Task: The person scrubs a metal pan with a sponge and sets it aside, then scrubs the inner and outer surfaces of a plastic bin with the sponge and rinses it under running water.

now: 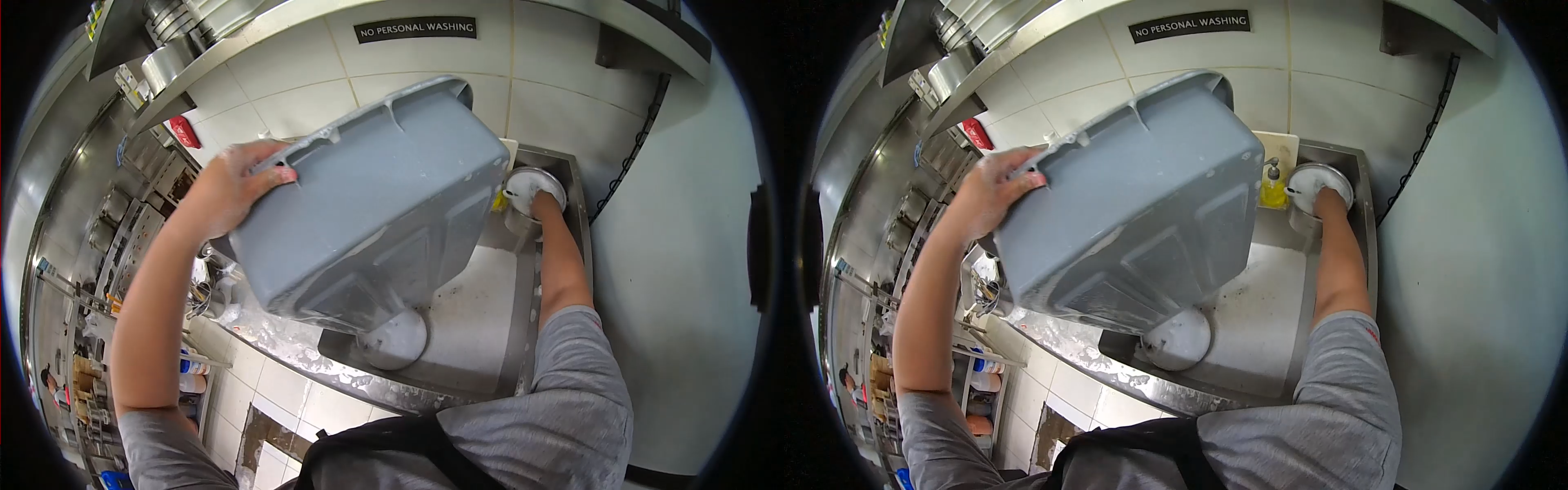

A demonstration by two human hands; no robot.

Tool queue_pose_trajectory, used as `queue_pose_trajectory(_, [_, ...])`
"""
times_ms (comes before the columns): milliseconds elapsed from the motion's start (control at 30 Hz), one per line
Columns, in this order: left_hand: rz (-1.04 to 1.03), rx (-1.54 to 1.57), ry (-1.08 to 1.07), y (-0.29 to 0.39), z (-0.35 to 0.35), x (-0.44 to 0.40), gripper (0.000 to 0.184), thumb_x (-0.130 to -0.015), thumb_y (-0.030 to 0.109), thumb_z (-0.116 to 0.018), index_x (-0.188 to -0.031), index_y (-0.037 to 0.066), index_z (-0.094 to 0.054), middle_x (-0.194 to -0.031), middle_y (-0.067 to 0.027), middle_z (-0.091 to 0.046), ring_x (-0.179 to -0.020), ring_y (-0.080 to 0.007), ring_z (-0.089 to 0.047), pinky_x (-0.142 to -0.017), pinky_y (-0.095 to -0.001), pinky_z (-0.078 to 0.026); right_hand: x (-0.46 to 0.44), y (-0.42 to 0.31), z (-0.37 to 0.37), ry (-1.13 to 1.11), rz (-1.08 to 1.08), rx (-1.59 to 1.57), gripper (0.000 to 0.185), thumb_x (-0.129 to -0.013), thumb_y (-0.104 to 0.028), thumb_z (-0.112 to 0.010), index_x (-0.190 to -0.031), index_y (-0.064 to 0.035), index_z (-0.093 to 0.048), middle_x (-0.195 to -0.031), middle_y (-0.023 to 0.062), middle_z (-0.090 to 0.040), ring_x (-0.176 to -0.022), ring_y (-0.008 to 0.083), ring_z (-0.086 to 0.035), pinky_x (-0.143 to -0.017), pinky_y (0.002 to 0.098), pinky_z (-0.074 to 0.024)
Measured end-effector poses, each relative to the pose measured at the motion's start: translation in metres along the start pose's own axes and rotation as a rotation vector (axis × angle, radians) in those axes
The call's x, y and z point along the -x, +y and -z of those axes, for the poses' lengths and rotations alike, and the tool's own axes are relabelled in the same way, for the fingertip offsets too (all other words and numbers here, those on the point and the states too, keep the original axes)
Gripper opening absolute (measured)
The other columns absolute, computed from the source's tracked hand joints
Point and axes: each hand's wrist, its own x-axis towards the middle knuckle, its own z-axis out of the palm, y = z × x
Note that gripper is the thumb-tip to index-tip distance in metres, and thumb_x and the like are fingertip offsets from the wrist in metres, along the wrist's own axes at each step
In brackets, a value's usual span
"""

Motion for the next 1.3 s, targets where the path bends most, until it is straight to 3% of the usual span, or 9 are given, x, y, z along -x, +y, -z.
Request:
queue_pose_trajectory(67, [0.007,-0.013,-0.022,-0.013,-0.015,-0.012,0.041,-0.087,0.026,-0.063,-0.119,0.002,-0.057,-0.094,-0.0102,-0.065,-0.083,-0.0146,-0.059,-0.079,-0.0285,-0.047,-0.009,0.002,0.005,0.003,0.064,0.037,0.039,-0.087,-0.024,-0.049,-0.118,-0.002,-0.057,-0.12,0.0212,-0.056,-0.11,0.0321,-0.056,-0.09,0.0387,-0.0459])
queue_pose_trajectory(133, [-0.016,0.032,-0.037,-0.029,-0.032,-0.019,0.043,-0.087,0.033,-0.062,-0.118,0.004,-0.058,-0.096,-0.0151,-0.066,-0.084,-0.0212,-0.063,-0.079,-0.0319,-0.048,-0.018,0.009,0.017,0.222,-0.123,-0.999,0.049,-0.085,-0.033,-0.052,-0.119,0.0017,-0.056,-0.111,0.0195,-0.061,-0.102,0.0277,-0.06,-0.085,0.0357,-0.0455])
queue_pose_trajectory(200, [-0.018,0.024,-0.039,-0.04,-0.048,-0.021,0.043,-0.088,0.031,-0.061,-0.119,0.003,-0.056,-0.099,-0.016,-0.066,-0.087,-0.0233,-0.063,-0.081,-0.0325,-0.047,0.062,-0.044,0.1,0.361,0.074,-1.473,0.052,-0.084,-0.041,-0.056,-0.111,0.0024,-0.06,-0.099,0.0175,-0.063,-0.091,0.0236,-0.06,-0.081,0.034,-0.0448])
queue_pose_trajectory(333, [0.001,0.123,-0.163,-0.055,-0.077,-0.025,0.038,-0.09,0.02,-0.057,-0.124,0.004,-0.052,-0.103,-0.0132,-0.064,-0.09,-0.0193,-0.061,-0.083,-0.0309,-0.046,0.19,-0.171,0.191,0.413,0.598,-0.909,0.043,-0.091,-0.041,-0.048,-0.104,-0.0016,-0.06,-0.095,0.016,-0.06,-0.089,0.029,-0.058,-0.079,0.0397,-0.0453])
queue_pose_trajectory(433, [-0.101,0.065,-0.142,-0.069,-0.102,-0.026,0.039,-0.089,0.016,-0.056,-0.126,0.006,-0.051,-0.104,-0.0137,-0.064,-0.092,-0.0212,-0.061,-0.084,-0.031,-0.046,0.242,-0.25,0.169,0.519,1.044,-0.61,0.036,-0.075,-0.016,-0.068,-0.11,-0.0092,-0.062,-0.111,0.0129,-0.055,-0.102,0.0322,-0.055,-0.092,0.0394,-0.0435])
queue_pose_trajectory(633, [-0.066,0.215,-0.066,-0.075,-0.11,-0.018,0.039,-0.088,0.014,-0.056,-0.127,0.008,-0.053,-0.107,-0.0159,-0.064,-0.096,-0.0234,-0.061,-0.086,-0.0321,-0.045,0.252,-0.299,0.173,0.45,0.674,-0.583,0.029,-0.073,-0.015,-0.068,-0.101,-0.0069,-0.066,-0.107,0.0144,-0.059,-0.095,0.0327,-0.058,-0.083,0.0378,-0.0481])
queue_pose_trajectory(800, [-0.155,0.224,-0.054,-0.093,-0.108,-0.007,0.042,-0.087,0.013,-0.058,-0.129,0.014,-0.052,-0.107,-0.0148,-0.064,-0.096,-0.0232,-0.06,-0.085,-0.0316,-0.046,0.227,-0.288,0.174,0.647,0.653,-0.536,0.022,-0.078,-0.023,-0.065,-0.092,-0.0068,-0.067,-0.093,0.0108,-0.063,-0.08,0.0308,-0.062,-0.072,0.0398,-0.0496])
queue_pose_trajectory(1067, [-0.264,0.252,-0.012,-0.117,-0.108,-0.015,0.043,-0.087,0.014,-0.059,-0.129,0.011,-0.051,-0.104,-0.014,-0.064,-0.091,-0.0209,-0.061,-0.083,-0.03,-0.047,0.272,-0.271,0.143,0.711,0.801,-0.218,0.039,-0.079,-0.01,-0.056,-0.116,-0.019,-0.061,-0.132,0.0086,-0.048,-0.119,0.0331,-0.045,-0.1,0.0404,-0.0374])
queue_pose_trajectory(1300, [-0.151,0.618,-0.223,-0.125,-0.106,-0.032,0.049,-0.086,0.024,-0.065,-0.129,0.005,-0.05,-0.109,-0.012,-0.063,-0.088,-0.0184,-0.061,-0.078,-0.0289,-0.049,0.356,-0.322,0.146,0.567,0.629,-0.419,0.029,-0.076,-0.015,-0.06,-0.104,-0.0103,-0.063,-0.112,0.009,-0.056,-0.103,0.0307,-0.051,-0.092,0.0399,-0.0423])
